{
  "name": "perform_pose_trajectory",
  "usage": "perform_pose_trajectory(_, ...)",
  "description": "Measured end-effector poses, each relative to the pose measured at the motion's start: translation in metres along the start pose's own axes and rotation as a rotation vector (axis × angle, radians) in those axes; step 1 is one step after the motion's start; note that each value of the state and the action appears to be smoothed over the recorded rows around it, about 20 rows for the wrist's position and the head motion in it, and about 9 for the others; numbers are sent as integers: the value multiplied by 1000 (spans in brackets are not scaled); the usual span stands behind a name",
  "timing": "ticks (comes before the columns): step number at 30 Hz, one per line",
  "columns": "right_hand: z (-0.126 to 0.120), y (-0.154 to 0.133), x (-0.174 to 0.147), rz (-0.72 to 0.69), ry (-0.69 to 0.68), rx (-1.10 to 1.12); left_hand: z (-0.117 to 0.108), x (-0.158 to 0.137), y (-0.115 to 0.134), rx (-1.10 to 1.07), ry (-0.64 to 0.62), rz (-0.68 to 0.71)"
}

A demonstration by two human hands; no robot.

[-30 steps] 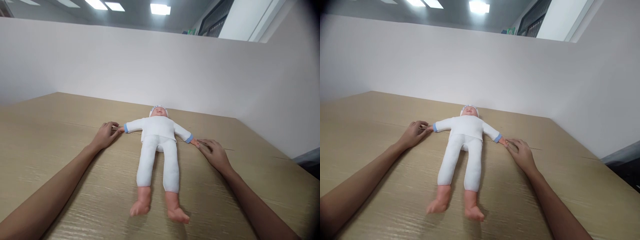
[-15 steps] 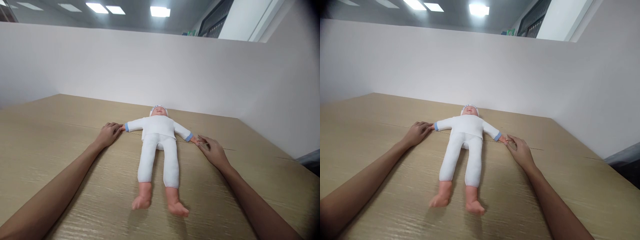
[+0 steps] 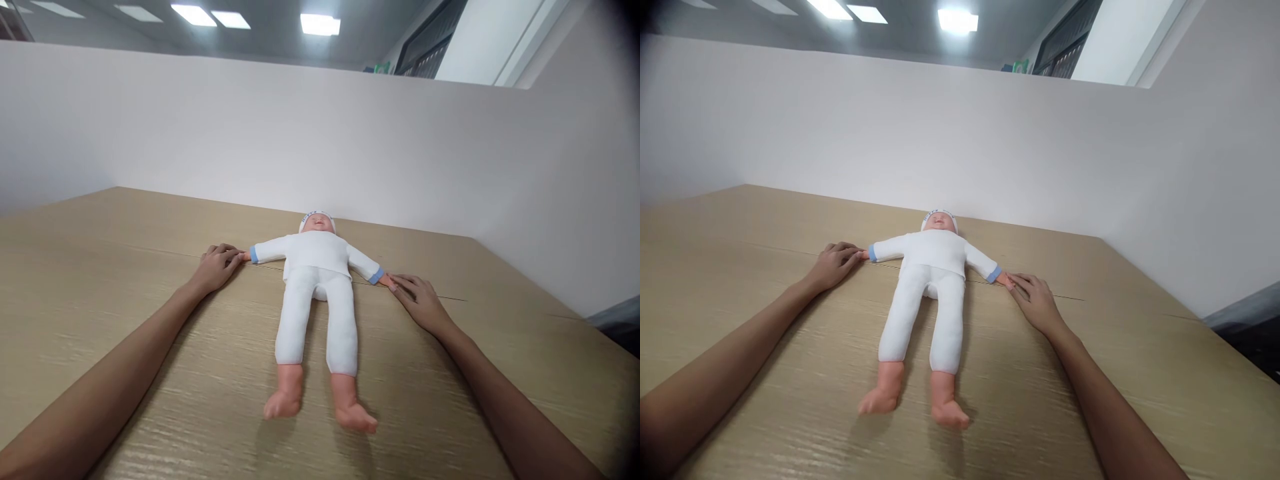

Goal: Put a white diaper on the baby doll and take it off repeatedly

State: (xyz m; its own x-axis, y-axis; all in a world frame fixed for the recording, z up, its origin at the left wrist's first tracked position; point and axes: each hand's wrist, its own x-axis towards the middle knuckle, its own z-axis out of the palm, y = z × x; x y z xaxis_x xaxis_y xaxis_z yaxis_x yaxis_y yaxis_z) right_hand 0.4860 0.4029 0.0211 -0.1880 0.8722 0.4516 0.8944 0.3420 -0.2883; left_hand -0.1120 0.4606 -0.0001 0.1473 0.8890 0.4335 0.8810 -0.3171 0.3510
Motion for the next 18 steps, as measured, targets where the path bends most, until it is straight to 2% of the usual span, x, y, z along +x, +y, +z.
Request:
perform_pose_trajectory(12,-1,-2,-1,-9,3,0,-6,1,-1,-53,-25,41)
perform_pose_trajectory(18,-1,-2,-2,-6,3,6,-7,1,-1,-60,-22,12)
